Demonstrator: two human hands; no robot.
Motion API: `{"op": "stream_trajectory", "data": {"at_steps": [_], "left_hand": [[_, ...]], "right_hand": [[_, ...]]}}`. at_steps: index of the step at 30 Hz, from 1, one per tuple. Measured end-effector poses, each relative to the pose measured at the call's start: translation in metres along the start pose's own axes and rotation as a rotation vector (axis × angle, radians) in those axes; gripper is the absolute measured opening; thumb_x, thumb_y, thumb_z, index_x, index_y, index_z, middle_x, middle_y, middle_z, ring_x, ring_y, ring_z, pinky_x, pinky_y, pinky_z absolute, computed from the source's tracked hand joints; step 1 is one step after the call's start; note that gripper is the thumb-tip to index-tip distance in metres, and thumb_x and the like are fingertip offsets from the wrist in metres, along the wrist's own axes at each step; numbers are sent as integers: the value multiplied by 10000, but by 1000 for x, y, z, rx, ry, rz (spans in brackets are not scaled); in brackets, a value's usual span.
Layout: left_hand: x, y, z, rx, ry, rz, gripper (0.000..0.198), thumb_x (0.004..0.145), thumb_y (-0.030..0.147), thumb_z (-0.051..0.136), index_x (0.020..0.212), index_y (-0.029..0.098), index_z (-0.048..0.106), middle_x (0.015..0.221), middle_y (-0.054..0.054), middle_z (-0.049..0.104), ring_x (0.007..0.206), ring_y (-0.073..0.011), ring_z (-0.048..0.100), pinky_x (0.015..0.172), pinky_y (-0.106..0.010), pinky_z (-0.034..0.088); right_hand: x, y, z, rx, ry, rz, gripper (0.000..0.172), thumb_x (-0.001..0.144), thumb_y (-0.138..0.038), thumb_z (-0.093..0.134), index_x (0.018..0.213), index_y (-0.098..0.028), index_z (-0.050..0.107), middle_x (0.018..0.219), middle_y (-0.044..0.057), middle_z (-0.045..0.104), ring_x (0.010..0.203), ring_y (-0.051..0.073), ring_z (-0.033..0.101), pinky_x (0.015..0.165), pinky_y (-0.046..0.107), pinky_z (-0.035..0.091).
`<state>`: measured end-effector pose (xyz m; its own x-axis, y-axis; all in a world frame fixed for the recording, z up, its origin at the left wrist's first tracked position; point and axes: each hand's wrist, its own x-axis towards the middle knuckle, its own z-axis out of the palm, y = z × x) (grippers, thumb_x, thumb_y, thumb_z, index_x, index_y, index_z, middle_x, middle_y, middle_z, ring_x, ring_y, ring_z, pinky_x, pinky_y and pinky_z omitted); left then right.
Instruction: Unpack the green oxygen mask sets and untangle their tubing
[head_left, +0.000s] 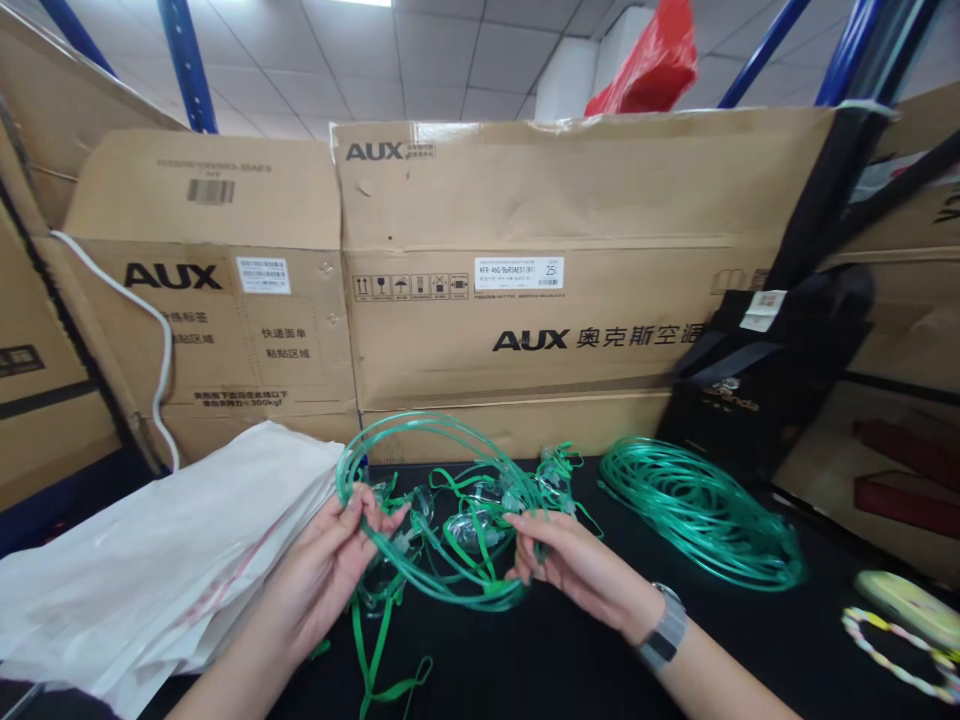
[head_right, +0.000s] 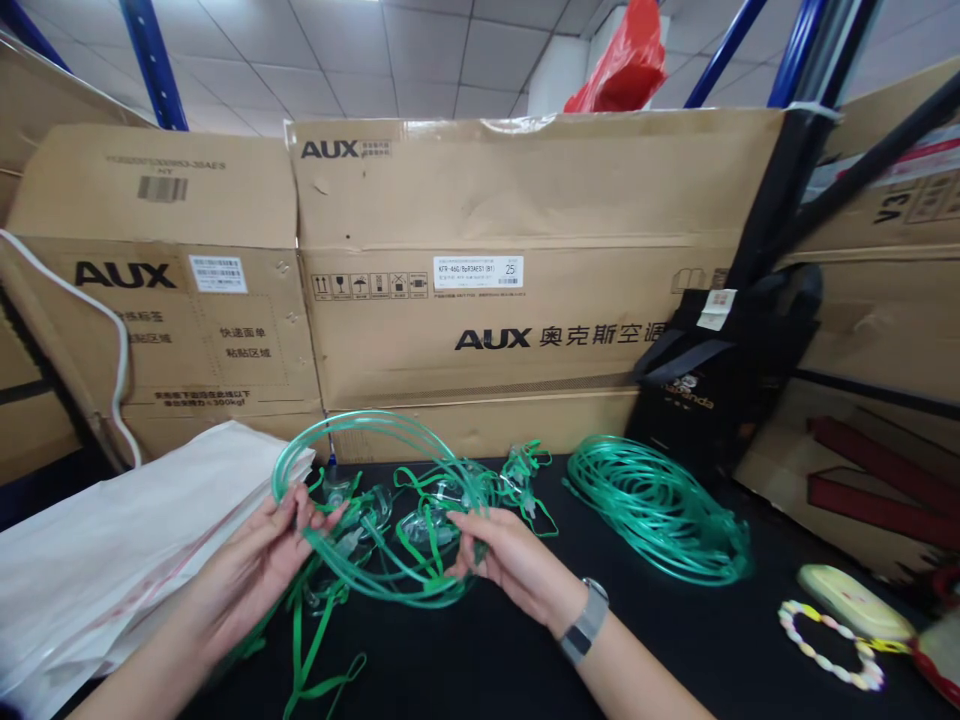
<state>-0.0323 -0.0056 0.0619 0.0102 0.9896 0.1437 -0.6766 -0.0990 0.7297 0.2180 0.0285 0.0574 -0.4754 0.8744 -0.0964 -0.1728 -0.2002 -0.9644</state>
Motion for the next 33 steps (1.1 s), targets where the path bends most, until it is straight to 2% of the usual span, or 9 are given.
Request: {"op": "stream_trajectory", "data": {"at_steps": [3,7,11,15,18,23,27,31,33], "left_hand": [[2,1,-1,-12,31,-3,92,822,159,536,865,173,616,654,12,572,702,-117,588,930,-406,446],[-2,-5,1,114,14,-81,218,828,288,542,1013,180,585,721,-25,622,786,-167,606,876,-384,452],[-3,-12,0,240,53,-77,216,789,328,591,920,156,601,697,-28,619,709,-151,590,755,-309,467],[-3,-13,0,338,63,-42,236,785,376,581,894,168,591,627,2,580,607,-124,545,619,-246,433],[-4,-13,2,385,71,-11,239,783,394,579,879,176,588,594,20,558,578,-112,513,584,-227,403],[-3,-9,3,417,73,15,255,798,403,559,918,182,598,593,25,545,582,-104,489,585,-218,380],[-5,-15,3,394,38,1,274,814,409,537,946,181,612,619,14,564,617,-114,500,634,-230,387],[-11,-32,5,309,-56,-172,215,787,340,599,885,153,643,633,-2,578,658,-118,520,691,-236,391],[-14,-39,6,191,-109,-291,188,809,313,577,827,140,649,558,17,530,581,-95,496,738,-258,403]], "right_hand": [[0,3,6,-265,16,-34,364,744,-489,594,631,-143,610,677,26,605,682,138,566,707,269,428],[3,9,3,-605,8,-193,383,809,-504,496,701,-169,647,707,19,596,697,144,523,704,262,405],[4,17,-1,-745,76,-249,367,825,-506,471,727,-192,633,638,-9,515,603,127,472,593,239,390],[3,19,0,-683,42,-190,357,810,-525,487,738,-193,596,616,-24,498,485,94,433,495,224,370],[3,19,2,-625,-8,-195,347,803,-523,499,756,-188,579,693,-4,543,514,97,480,498,225,398],[8,18,-1,-568,60,-216,389,765,-560,525,747,-176,583,728,10,562,559,115,529,545,250,442],[10,16,-1,-400,84,-210,408,730,-574,560,723,-167,582,735,10,590,543,112,555,574,261,448],[8,16,3,-107,61,-199,376,724,-527,606,714,-152,583,760,4,566,535,97,546,578,269,472],[7,17,4,-11,51,-191,354,727,-504,618,715,-152,590,755,2,553,526,90,526,549,263,472]]}}
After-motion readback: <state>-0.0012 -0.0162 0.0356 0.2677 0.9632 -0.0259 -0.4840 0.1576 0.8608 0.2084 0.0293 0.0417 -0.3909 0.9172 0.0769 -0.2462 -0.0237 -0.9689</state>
